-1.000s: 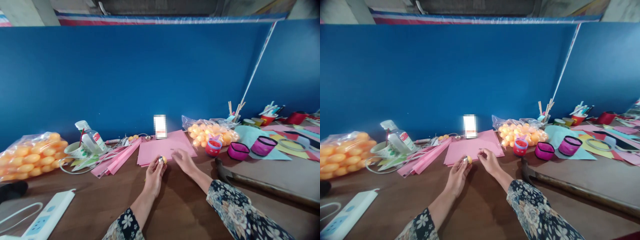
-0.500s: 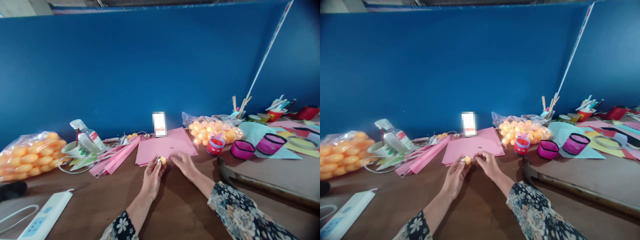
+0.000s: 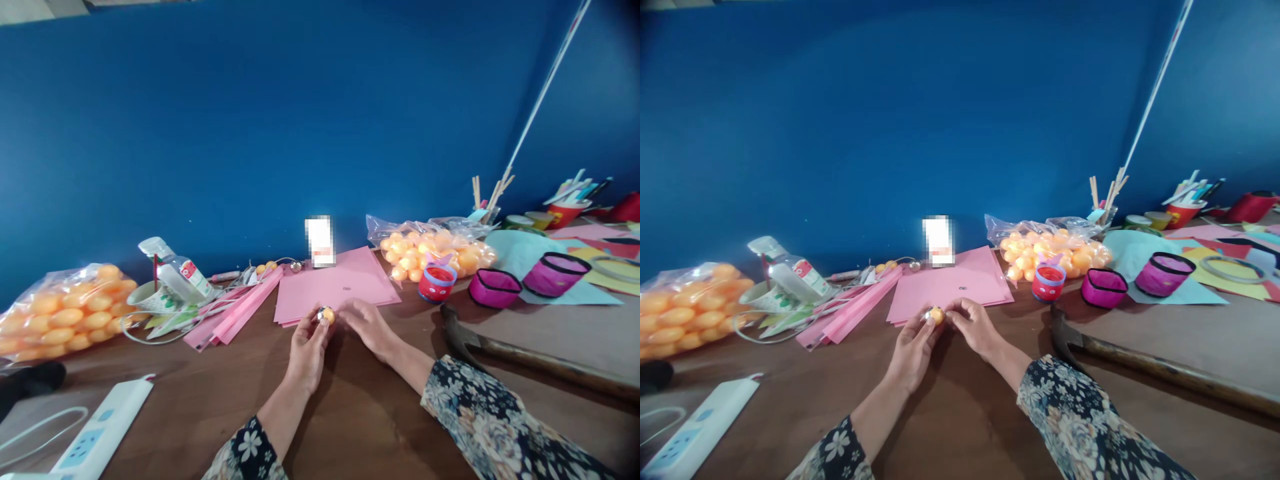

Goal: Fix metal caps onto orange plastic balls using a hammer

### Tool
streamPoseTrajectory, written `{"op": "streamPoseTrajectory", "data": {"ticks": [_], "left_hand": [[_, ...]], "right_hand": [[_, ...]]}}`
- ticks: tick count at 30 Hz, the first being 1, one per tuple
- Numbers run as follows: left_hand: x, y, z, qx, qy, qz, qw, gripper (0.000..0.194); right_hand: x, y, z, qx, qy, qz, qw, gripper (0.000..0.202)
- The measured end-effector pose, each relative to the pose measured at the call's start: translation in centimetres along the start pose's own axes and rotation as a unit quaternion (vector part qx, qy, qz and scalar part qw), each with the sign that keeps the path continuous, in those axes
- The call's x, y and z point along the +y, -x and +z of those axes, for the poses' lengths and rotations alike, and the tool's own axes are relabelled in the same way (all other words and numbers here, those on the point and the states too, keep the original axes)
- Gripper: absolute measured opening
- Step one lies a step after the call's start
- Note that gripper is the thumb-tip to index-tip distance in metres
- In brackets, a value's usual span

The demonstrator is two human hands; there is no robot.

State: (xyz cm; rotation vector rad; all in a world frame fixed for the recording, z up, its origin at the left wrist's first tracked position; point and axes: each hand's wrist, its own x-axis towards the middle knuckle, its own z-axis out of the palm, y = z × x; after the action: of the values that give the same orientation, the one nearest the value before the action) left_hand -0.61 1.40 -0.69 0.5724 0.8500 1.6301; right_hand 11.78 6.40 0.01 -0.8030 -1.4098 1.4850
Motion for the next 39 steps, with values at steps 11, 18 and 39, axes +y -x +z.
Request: {"op": "streamPoseTrajectory", "data": {"ticks": [11,18,39], "left_hand": [[-0.4,-0.2,-0.3,-0.014,-0.043,0.014,0.999,0.047],[-0.1,0.0,0.0,-0.01,-0.062,0.019,0.998,0.047],[-0.4,-0.1,-0.6,-0.008,-0.072,0.008,0.997,0.051]], "right_hand": [[-0.7,0.1,-0.1,-0.023,-0.004,-0.003,1.0,0.022],[-0.8,0.2,0.1,-0.033,0.01,-0.004,0.999,0.023],[-1.2,0.3,0.1,-0.039,0.055,0.004,0.998,0.026]]}}
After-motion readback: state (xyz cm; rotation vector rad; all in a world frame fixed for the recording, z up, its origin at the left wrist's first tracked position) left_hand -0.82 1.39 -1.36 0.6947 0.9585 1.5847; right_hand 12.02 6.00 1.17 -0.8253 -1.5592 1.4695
